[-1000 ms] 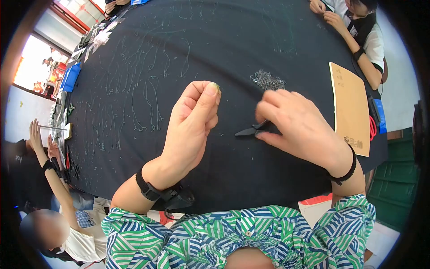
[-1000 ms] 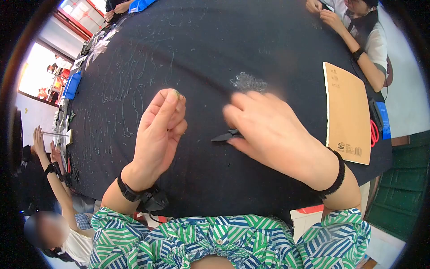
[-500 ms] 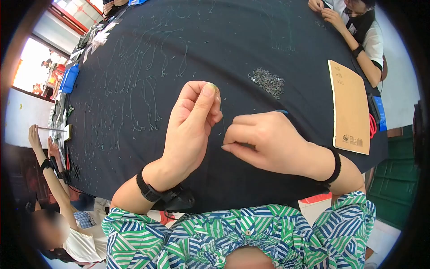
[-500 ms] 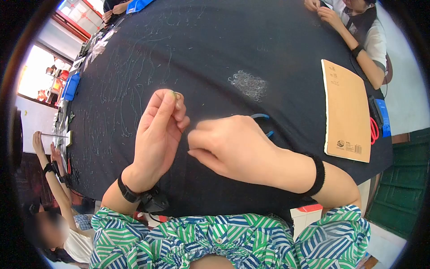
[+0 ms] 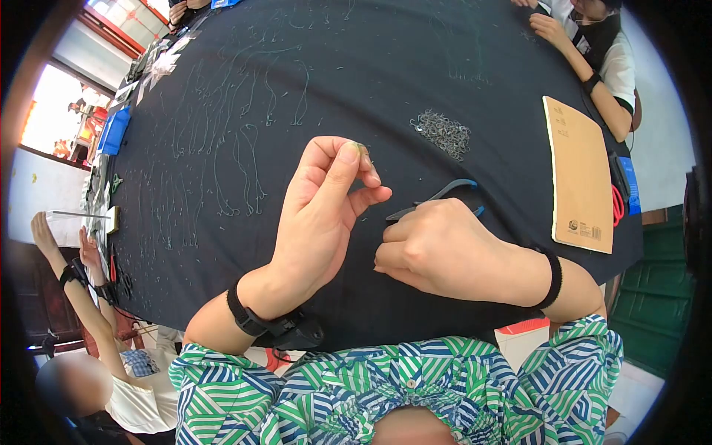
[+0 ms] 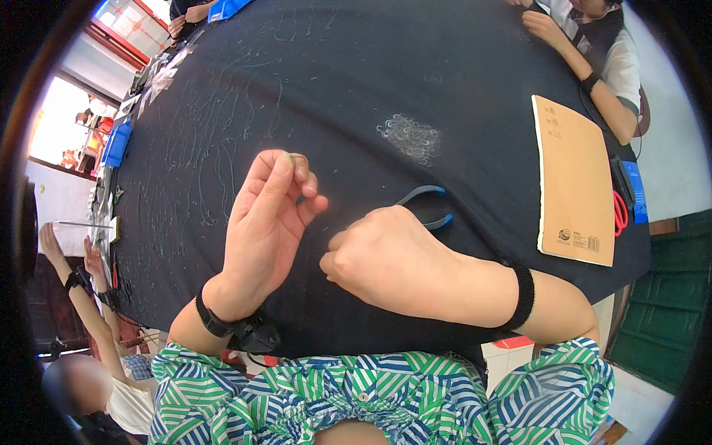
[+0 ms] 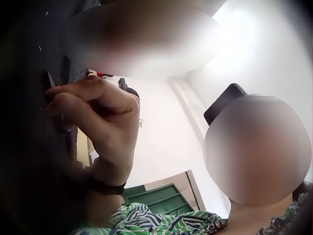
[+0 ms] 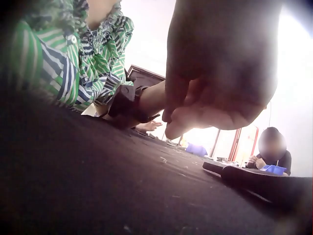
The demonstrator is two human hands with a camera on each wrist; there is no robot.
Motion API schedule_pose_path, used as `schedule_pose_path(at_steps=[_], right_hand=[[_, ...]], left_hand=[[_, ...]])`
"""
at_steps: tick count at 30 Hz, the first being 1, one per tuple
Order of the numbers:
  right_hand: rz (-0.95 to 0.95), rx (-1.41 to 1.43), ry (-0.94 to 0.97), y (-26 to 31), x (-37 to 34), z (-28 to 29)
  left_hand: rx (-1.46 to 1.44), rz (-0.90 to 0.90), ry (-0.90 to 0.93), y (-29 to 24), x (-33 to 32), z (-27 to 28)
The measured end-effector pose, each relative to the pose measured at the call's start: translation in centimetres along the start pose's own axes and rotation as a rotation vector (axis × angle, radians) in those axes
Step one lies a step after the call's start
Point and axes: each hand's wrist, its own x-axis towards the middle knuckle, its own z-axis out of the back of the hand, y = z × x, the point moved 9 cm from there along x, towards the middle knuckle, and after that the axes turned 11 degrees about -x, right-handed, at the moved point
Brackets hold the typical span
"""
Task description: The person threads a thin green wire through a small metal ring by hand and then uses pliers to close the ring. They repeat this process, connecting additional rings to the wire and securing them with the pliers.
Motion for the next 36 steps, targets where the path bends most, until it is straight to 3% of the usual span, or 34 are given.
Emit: schedule_pose_path(at_steps=[6, 11, 13, 14, 23, 26, 29, 32, 36], right_hand=[[-0.005, 0.011, 0.109, -0.2, -0.3, -0.5], [-0.298, -0.212, 0.096, -4.7, -2.1, 3.4], [-0.333, -0.305, 0.086, -5.5, -3.2, 4.4], [-0.380, -0.280, 0.183, -6.3, -3.7, 3.4], [-0.238, -0.251, 0.199, -6.1, -2.4, 0.9], [-0.170, -0.215, 0.163, -5.7, -2.0, 0.6], [-0.249, -0.037, 0.121, -5.8, -1.2, 2.2], [-0.355, 0.004, -0.057, -6.1, -0.6, 5.4], [-0.319, -0.149, -0.235, -6.0, -0.8, 7.2]], left_hand=[[-0.056, 0.067, 0.001, 0.2, -0.1, 0.3], [-0.043, 0.042, -0.038, -0.4, 0.6, 1.3], [-0.034, 0.031, -0.039, -0.4, 0.9, 1.8], [-0.025, 0.027, -0.046, -0.4, 1.0, 2.0], [0.112, 0.004, -0.068, -0.3, 2.2, 3.4], [0.148, -0.016, -0.064, -0.7, 2.3, 3.4], [0.173, -0.044, -0.061, -1.0, 2.3, 3.2], [0.208, -0.056, -0.064, -1.2, 2.2, 3.3], [0.279, -0.102, -0.058, -1.5, 2.2, 3.0]])
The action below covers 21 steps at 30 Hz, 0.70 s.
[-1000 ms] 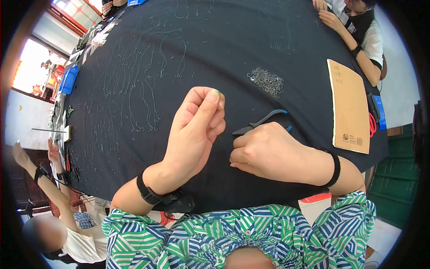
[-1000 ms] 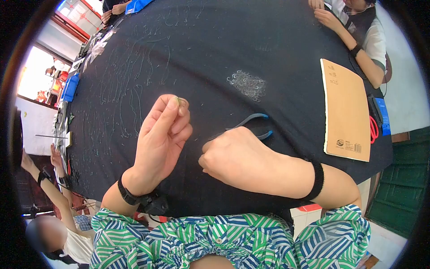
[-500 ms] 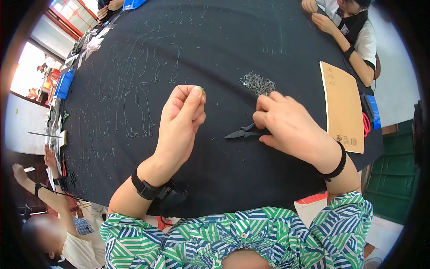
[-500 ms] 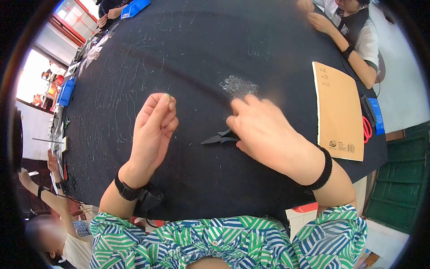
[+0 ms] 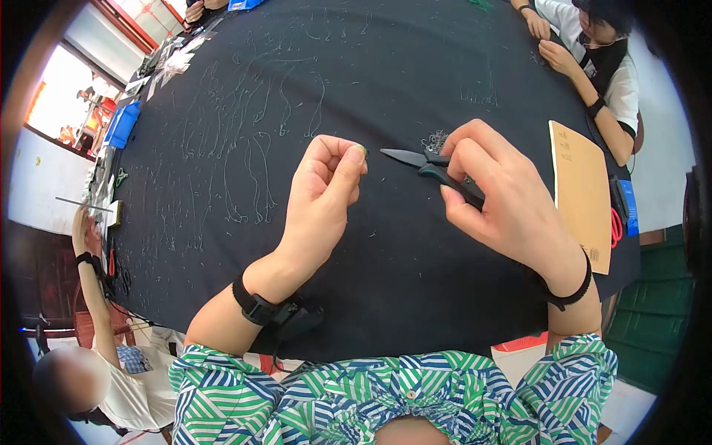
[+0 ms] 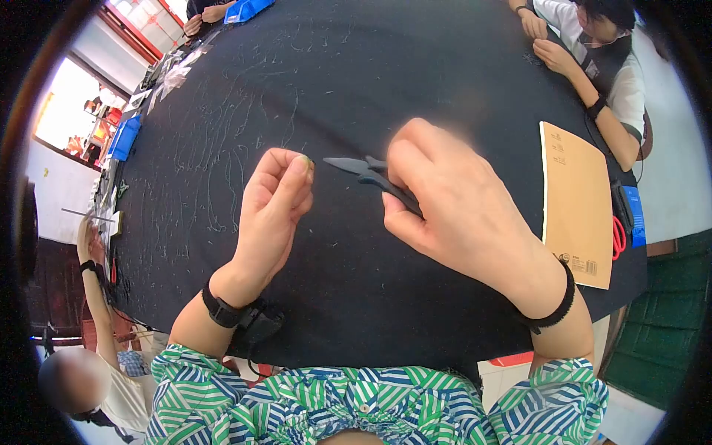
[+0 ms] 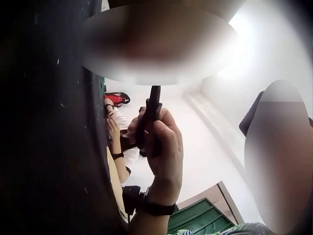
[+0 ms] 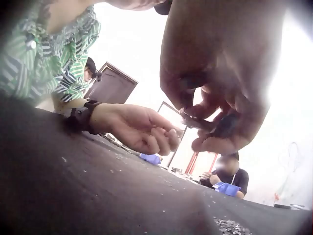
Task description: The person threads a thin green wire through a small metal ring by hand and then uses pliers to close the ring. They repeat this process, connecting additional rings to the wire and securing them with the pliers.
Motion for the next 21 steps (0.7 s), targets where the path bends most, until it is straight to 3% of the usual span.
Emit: schedule_pose_path(at_steps=[3, 13, 21], right_hand=[[0.035, 0.096, 0.012, 0.4, 0.0, -0.3], [0.038, 0.044, -0.022, 1.0, -0.1, 0.2], [0.042, 0.055, -0.043, 0.9, -0.1, 0.1]], left_hand=[[0.097, -0.063, 0.010, -0.6, -0.1, -0.2], [0.292, -0.272, 0.084, -1.9, -0.4, -0.8], [0.338, -0.309, 0.086, -2.1, -0.5, -0.9]])
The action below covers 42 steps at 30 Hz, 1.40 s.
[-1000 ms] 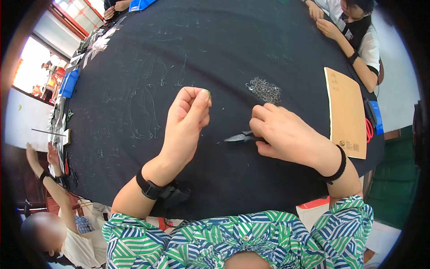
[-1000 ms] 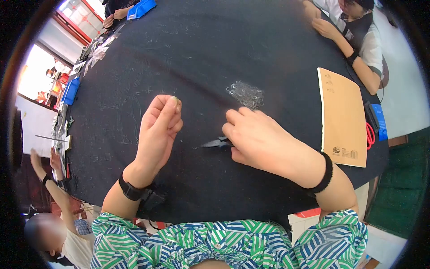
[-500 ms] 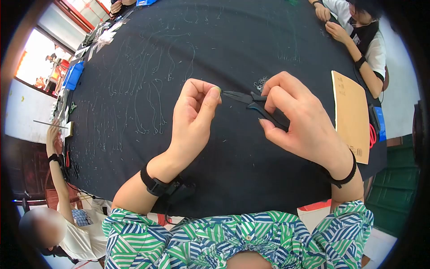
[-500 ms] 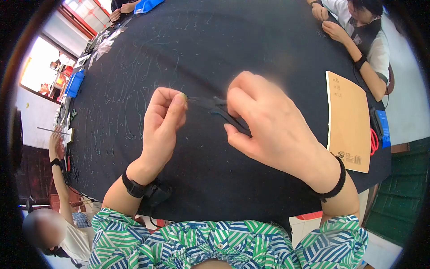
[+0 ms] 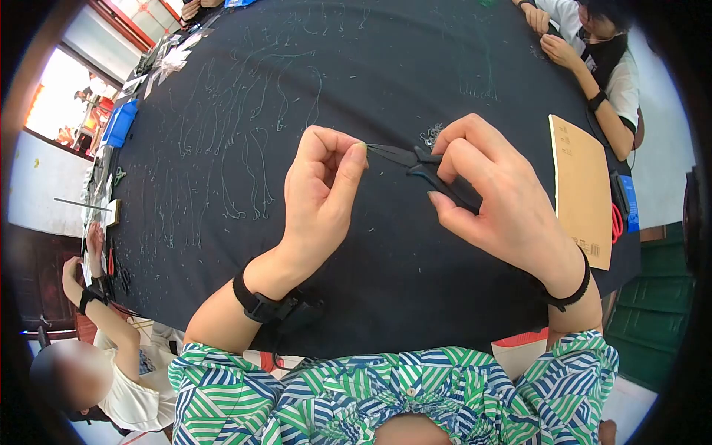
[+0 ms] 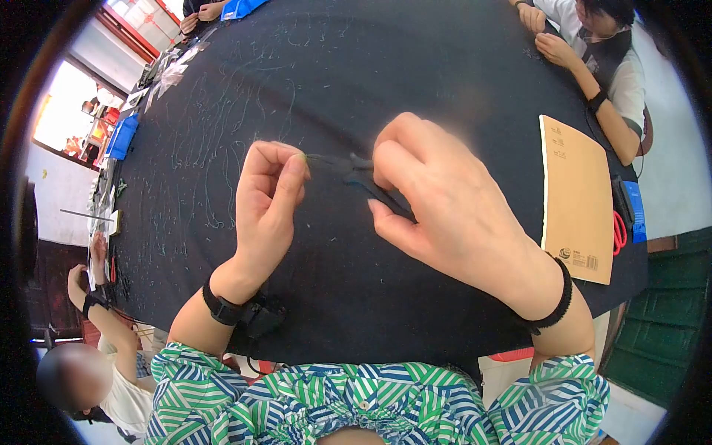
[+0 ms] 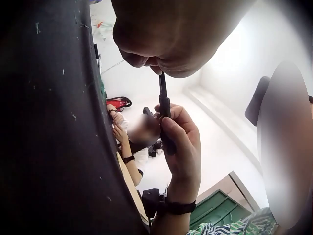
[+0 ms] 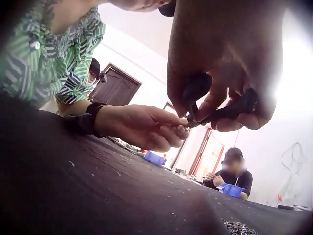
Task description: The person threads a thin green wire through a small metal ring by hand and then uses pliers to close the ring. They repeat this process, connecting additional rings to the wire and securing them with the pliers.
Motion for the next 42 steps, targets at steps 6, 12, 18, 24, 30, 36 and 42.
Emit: schedule_pose_path(at_steps=[6, 12, 18, 24, 30, 36, 42], right_hand=[[-0.040, 0.053, 0.018, -0.2, -0.1, -0.3], [-0.123, 0.093, 0.008, -0.5, -0.5, -0.9], [-0.223, -0.285, -0.055, -4.1, -0.6, 1.5], [-0.346, -0.598, -0.177, -9.2, -1.4, 5.6], [-0.430, -0.770, -0.170, -15.1, -2.9, 7.7], [-0.490, -0.827, -0.119, -16.1, -3.2, 8.0], [-0.321, -0.335, 0.321, -12.3, -3.6, 3.7]], left_hand=[[0.015, -0.005, 0.006, 0.0, 0.0, 0.0], [0.048, 0.007, -0.059, 0.0, 0.2, 0.4], [0.073, 0.003, -0.083, 0.5, 0.7, 1.5], [0.035, -0.021, -0.144, 0.3, 1.0, 2.3], [-0.038, -0.054, -0.116, 0.2, 1.2, 2.4], [-0.017, -0.026, -0.095, 0.4, 1.1, 2.2], [-0.072, -0.020, -0.121, 0.6, 1.1, 2.4]])
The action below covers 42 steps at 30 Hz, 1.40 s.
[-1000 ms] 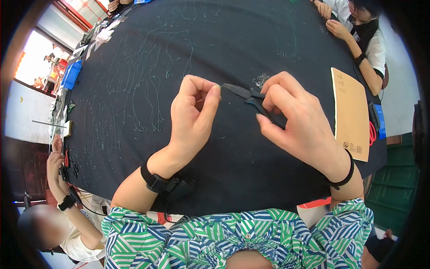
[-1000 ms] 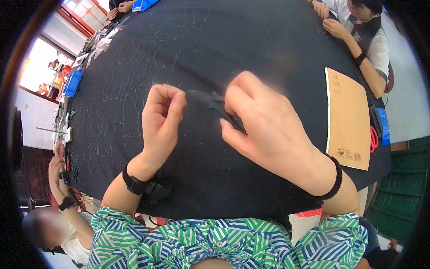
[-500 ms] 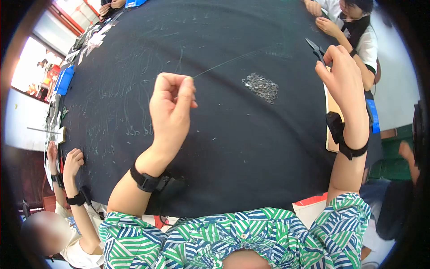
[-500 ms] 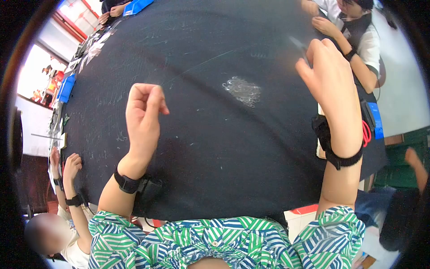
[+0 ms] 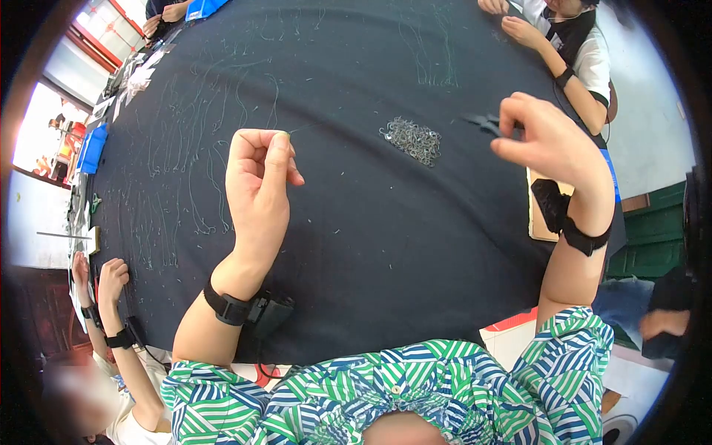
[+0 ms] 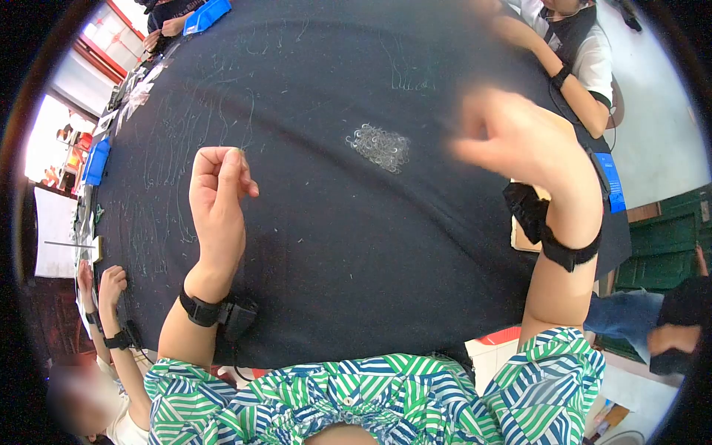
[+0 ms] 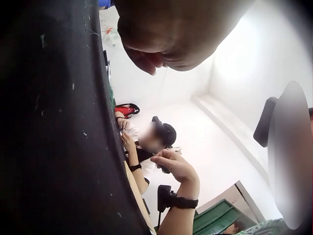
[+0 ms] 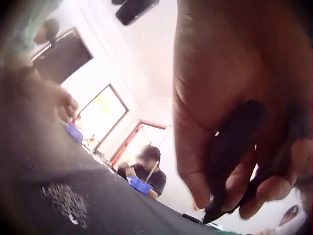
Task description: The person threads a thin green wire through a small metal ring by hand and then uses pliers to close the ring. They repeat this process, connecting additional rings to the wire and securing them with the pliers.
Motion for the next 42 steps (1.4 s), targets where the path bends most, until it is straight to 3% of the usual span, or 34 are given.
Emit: schedule_pose_path(at_steps=[1, 4, 8, 12, 20, 23, 26, 30, 42], right_hand=[[-0.046, -0.054, 0.081, 1.2, -0.1, 0.2], [0.104, -0.091, -0.035, 3.2, -0.6, 0.0], [0.319, 0.203, 0.229, 8.7, -1.0, -2.3], [0.471, 0.279, 0.294, 13.4, -2.0, -4.2], [0.532, 0.123, 0.045, 14.9, -2.1, -4.3], [0.319, 0.177, -0.052, 13.5, -0.4, -2.4], [0.171, 0.692, -0.128, 12.2, 0.9, -0.4], [0.118, 1.252, 0.201, 12.9, 1.2, -4.6], [0.134, 1.104, 0.095, 12.1, 1.6, -3.9]], left_hand=[[-0.006, 0.005, 0.008, 0.0, 0.0, -0.1], [-0.015, 0.028, 0.017, 0.3, -0.2, -0.2], [0.016, 0.080, 0.058, 0.1, -0.4, -1.1], [0.036, 0.061, 0.114, -0.3, -0.8, -2.2], [0.108, -0.008, 0.177, -0.8, -1.1, -2.8], [0.146, -0.025, 0.179, -1.1, -1.2, -3.1], [0.182, -0.126, 0.239, -2.1, -1.4, -4.0], [0.264, -0.206, 0.287, -3.0, -1.8, -5.0], [0.283, -0.193, 0.290, -2.9, -1.9, -5.0]])
